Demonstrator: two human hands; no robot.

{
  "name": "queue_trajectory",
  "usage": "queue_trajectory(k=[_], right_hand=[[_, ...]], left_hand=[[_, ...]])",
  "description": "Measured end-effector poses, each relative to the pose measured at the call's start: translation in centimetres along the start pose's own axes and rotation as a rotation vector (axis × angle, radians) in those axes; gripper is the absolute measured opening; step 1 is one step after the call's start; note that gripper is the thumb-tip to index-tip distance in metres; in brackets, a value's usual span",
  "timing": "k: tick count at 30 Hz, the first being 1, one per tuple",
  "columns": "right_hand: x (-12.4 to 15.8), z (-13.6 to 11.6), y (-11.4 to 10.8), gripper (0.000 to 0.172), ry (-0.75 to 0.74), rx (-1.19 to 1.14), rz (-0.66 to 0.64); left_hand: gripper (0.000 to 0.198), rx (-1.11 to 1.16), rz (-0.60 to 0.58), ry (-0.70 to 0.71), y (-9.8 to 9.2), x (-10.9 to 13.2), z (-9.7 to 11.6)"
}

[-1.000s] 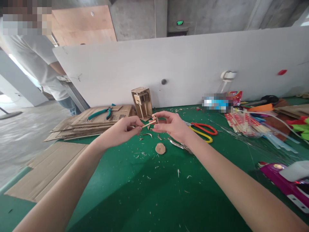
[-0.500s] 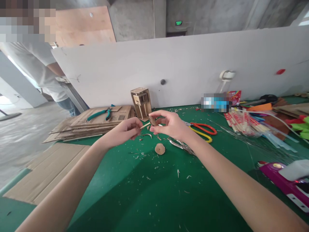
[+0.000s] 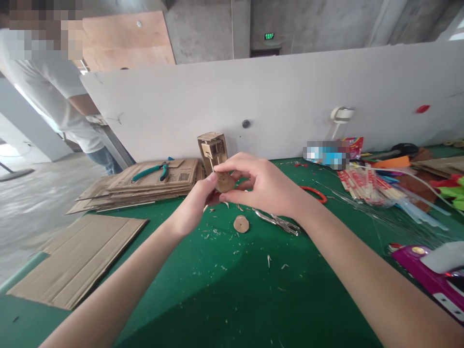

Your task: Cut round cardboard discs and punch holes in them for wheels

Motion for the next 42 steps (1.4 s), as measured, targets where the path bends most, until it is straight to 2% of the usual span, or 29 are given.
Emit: queue_trajectory(k=[3, 7, 11, 15, 19, 25, 29, 33, 38, 42], right_hand=[[-0.1, 0.5, 0.0, 0.041, 0.069, -0.089, -0.029], [-0.1, 1.8, 0.5, 0.036, 0.171, -0.354, -0.084], [-0.3, 3.2, 0.3, 0.029, 0.226, -0.586, 0.000], [-0.4, 4.0, 0.0, 0.021, 0.287, -0.648, 0.108], [0.0, 4.8, 0.0, 0.017, 0.438, -0.696, 0.203], [0.0, 5.6, 0.6, 0.008, 0.468, -0.768, 0.228], [0.1, 6.2, 1.4, 0.005, 0.532, -0.901, 0.245], [0.5, 6.9, 2.2, 0.009, 0.603, -0.995, 0.334], [0.4, 7.1, 2.9, 0.004, 0.600, -0.949, 0.362], [0.4, 7.1, 3.1, 0.009, 0.630, -0.906, 0.348]], left_hand=[[0.045, 0.101, 0.002, -0.042, 0.3, 0.0, -0.2], [0.045, 0.069, 0.016, -0.033, 0.2, -0.1, -0.6], [0.046, 0.095, 0.027, -0.013, 0.0, -0.3, -1.4], [0.048, 0.099, 0.041, -0.030, 0.1, -0.6, -2.0], [0.048, 0.128, 0.066, -0.029, 0.1, -0.6, -1.9], [0.047, 0.119, 0.131, -0.048, 0.1, -0.3, -1.8], [0.047, 0.166, 0.200, -0.126, 0.1, 0.0, -2.6], [0.046, 0.233, 0.267, -0.218, 0.7, 0.2, -3.0], [0.046, 0.207, 0.316, -0.224, 1.0, 0.2, -2.6], [0.046, 0.214, 0.337, -0.210, 0.8, 0.2, -2.5]])
Point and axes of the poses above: each hand's wrist, its own x-axis away from the middle knuckle, its own y-axis out of the palm, z = x × y, the point moved 8 cm from there along -x, towards the middle knuckle, and after that the axes turned 11 degrees about -x, right-handed, at the moved point
